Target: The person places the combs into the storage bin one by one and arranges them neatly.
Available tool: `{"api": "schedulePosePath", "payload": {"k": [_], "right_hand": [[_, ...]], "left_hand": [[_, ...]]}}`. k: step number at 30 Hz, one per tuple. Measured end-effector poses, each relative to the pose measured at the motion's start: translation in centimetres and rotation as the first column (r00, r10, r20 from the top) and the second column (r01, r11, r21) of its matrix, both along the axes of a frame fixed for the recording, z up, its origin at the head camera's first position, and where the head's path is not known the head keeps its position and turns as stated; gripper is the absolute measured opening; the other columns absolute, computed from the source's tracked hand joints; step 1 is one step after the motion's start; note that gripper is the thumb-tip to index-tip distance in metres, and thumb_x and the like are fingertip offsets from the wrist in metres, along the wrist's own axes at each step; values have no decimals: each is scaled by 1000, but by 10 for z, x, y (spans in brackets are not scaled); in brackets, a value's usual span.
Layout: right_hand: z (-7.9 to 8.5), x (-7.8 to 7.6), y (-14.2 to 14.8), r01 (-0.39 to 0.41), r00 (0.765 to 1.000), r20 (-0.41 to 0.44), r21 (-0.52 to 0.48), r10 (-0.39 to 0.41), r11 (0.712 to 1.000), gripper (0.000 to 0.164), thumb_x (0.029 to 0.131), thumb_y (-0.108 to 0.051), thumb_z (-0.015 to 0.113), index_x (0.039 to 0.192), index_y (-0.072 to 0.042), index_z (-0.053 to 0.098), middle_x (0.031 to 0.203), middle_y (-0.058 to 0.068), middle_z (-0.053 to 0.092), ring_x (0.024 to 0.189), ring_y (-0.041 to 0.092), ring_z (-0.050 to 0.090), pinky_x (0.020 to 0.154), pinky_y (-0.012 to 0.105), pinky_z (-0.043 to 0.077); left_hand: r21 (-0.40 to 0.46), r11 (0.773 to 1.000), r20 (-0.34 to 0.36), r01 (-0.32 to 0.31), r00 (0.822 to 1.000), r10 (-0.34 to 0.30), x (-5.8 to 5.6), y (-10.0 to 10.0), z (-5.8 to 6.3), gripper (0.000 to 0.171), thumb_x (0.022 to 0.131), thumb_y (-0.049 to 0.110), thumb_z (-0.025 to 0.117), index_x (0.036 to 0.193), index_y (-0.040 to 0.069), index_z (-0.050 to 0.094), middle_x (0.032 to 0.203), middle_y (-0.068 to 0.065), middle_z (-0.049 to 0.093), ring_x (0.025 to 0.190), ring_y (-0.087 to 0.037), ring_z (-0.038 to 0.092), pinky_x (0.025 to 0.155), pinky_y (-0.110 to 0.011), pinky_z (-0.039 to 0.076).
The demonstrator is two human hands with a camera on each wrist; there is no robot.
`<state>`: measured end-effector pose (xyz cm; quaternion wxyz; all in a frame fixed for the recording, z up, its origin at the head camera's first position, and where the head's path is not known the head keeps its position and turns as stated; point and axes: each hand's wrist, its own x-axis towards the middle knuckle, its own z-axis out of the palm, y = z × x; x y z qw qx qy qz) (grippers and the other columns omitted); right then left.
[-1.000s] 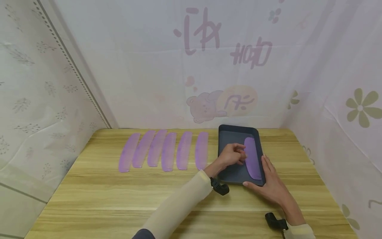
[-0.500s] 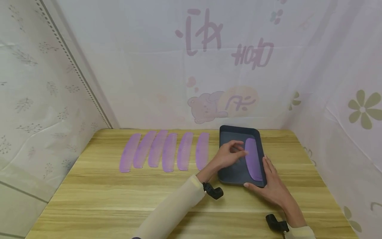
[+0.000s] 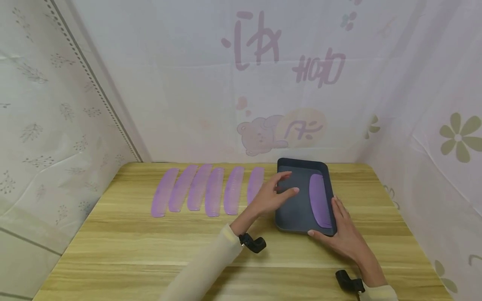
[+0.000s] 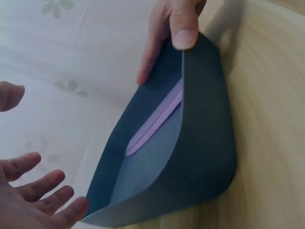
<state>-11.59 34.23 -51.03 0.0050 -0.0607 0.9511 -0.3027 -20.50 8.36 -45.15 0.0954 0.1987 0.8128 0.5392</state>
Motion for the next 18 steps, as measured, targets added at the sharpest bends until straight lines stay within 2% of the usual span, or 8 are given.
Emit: {"api": "schedulePosePath", "payload": {"k": [4,10,18], "right_hand": [[-1,0,0,-4,1000,-5,-3,4,1000,125,84,-51,80,165,-9,-7,172,23,-3,153,57,10,102,83,28],[-2,0,1,-9,1000,-8,-12,9,1000,125,84,-49,81,164,-8,-6,172,23,-4,153,57,9,102,83,28],[-2,0,0,-8,1000,-11,-3,8,1000,125,84,-49,81,165,-9,-6,172,23,-4,153,56,10,103,82,29]], "left_hand": [[-39,999,-30,4,1000,-5,-1,-13,3,73,95,61,61,158,35,35,165,6,35,151,-23,38,119,-49,40],[-119,992,-124,40,991,-55,-1,-30,6,78,96,66,56,162,39,24,169,5,26,155,-23,30,122,-51,35],[-176,982,-195,72,975,-107,2,-51,9,83,97,64,55,164,38,13,172,2,17,159,-24,18,125,-55,30]]}}
